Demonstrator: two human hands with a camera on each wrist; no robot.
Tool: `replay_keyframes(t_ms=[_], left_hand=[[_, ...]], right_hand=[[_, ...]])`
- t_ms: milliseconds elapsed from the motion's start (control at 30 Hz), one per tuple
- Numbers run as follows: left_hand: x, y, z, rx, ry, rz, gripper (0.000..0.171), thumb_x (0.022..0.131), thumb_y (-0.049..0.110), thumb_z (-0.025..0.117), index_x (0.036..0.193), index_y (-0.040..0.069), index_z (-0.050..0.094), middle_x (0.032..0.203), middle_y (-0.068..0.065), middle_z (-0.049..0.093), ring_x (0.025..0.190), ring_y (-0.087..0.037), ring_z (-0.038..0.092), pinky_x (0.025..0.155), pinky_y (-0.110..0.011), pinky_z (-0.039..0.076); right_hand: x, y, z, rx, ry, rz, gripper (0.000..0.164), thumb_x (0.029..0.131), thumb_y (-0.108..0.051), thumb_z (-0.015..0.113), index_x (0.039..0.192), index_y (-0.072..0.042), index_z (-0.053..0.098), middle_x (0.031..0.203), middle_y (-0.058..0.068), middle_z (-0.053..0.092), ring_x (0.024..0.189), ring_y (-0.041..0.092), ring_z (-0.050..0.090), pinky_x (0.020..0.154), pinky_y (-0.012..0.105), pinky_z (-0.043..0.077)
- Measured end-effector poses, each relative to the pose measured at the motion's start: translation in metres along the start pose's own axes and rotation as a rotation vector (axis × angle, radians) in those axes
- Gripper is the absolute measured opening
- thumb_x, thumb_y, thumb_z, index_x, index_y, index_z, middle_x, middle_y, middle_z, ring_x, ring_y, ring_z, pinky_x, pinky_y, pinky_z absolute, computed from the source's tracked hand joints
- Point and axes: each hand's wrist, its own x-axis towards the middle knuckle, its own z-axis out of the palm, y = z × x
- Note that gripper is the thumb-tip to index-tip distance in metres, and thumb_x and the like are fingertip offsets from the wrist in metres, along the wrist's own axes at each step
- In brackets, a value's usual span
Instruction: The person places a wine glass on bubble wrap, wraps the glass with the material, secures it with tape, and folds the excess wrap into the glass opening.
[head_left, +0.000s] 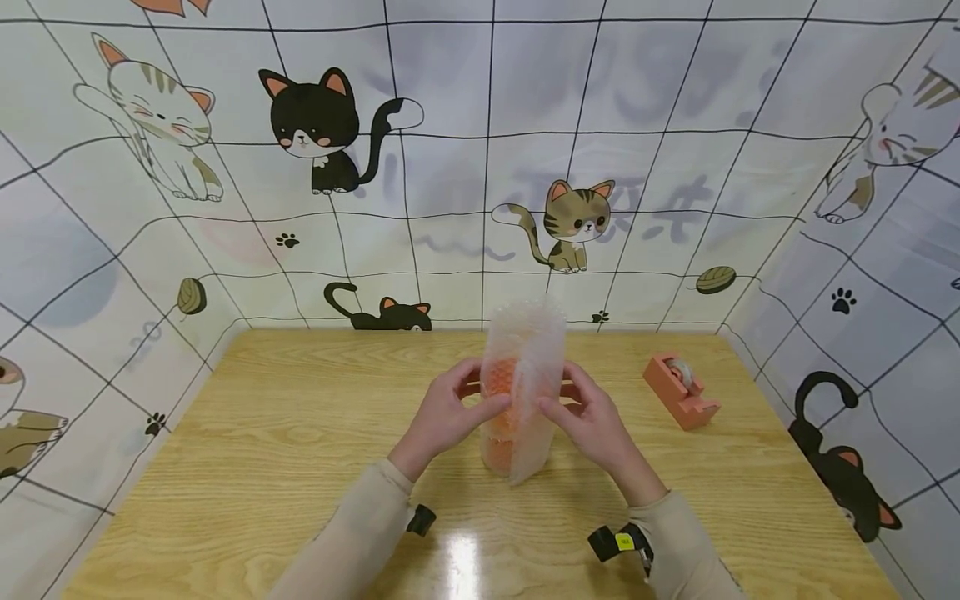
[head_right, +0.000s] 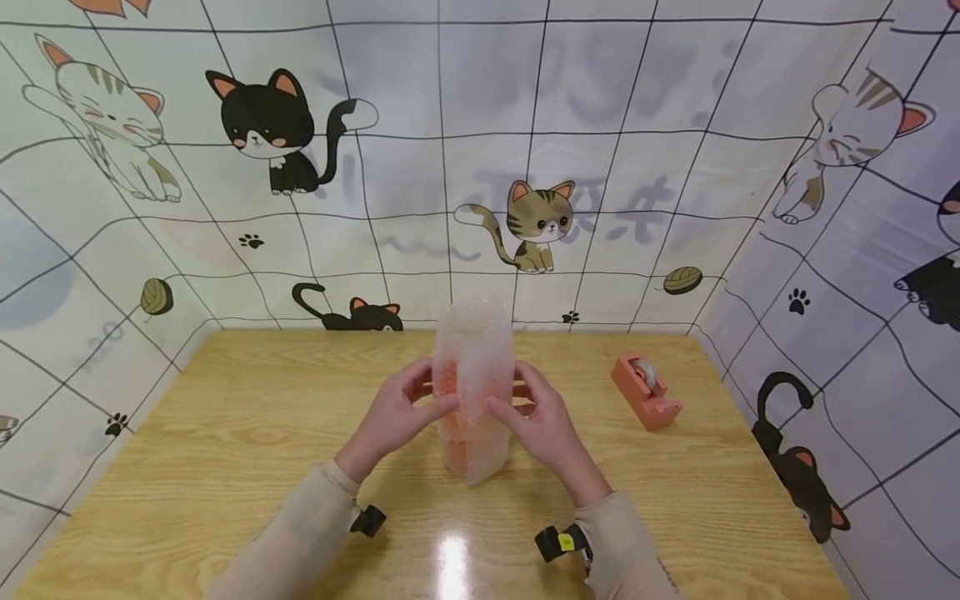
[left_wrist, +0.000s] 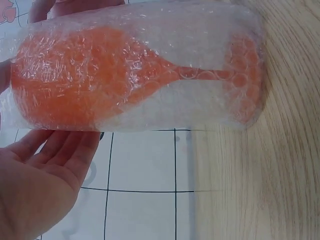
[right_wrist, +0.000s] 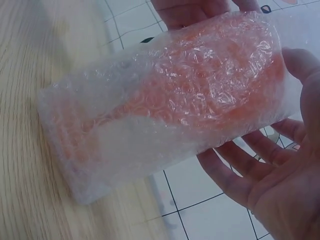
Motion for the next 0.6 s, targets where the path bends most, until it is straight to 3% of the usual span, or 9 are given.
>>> replay_keyframes(t_ms=[200, 400, 600], left_hand=[[0.000, 0.002, 0.003, 0.005, 0.034, -0.019, 0.043, 0.092, 0.026, 0.079, 0.131, 0.013, 0.066, 0.123, -0.003, 0.070, 0.117, -0.021, 0.064, 0.103, -0.044, 0.053], [0.001, 0.004, 0.005, -0.015, 0.028, -0.024, 0.042, 0.092, 0.023, 0.078, 0.130, 0.013, 0.065, 0.123, -0.004, 0.069, 0.117, -0.021, 0.064, 0.104, -0.043, 0.053], [0.000, 0.004, 0.005, -0.008, 0.034, -0.012, 0.040, 0.092, 0.019, 0.078, 0.129, 0.011, 0.066, 0.123, -0.006, 0.069, 0.118, -0.022, 0.064, 0.105, -0.043, 0.052]], right_hand=[[0.002, -0.007, 0.000, -0.070, -0.008, 0.036, 0.051, 0.099, -0.014, 0.071, 0.146, -0.009, 0.052, 0.127, 0.017, 0.064, 0.111, 0.036, 0.066, 0.085, 0.034, 0.059], [0.004, -0.011, -0.004, -0.095, -0.045, 0.071, 0.055, 0.098, -0.019, 0.073, 0.147, -0.010, 0.050, 0.126, 0.017, 0.062, 0.107, 0.037, 0.068, 0.081, 0.039, 0.059], [0.006, -0.016, 0.002, -0.109, -0.009, 0.113, 0.053, 0.097, -0.022, 0.073, 0.143, -0.007, 0.051, 0.125, 0.017, 0.062, 0.109, 0.037, 0.067, 0.079, 0.038, 0.060]])
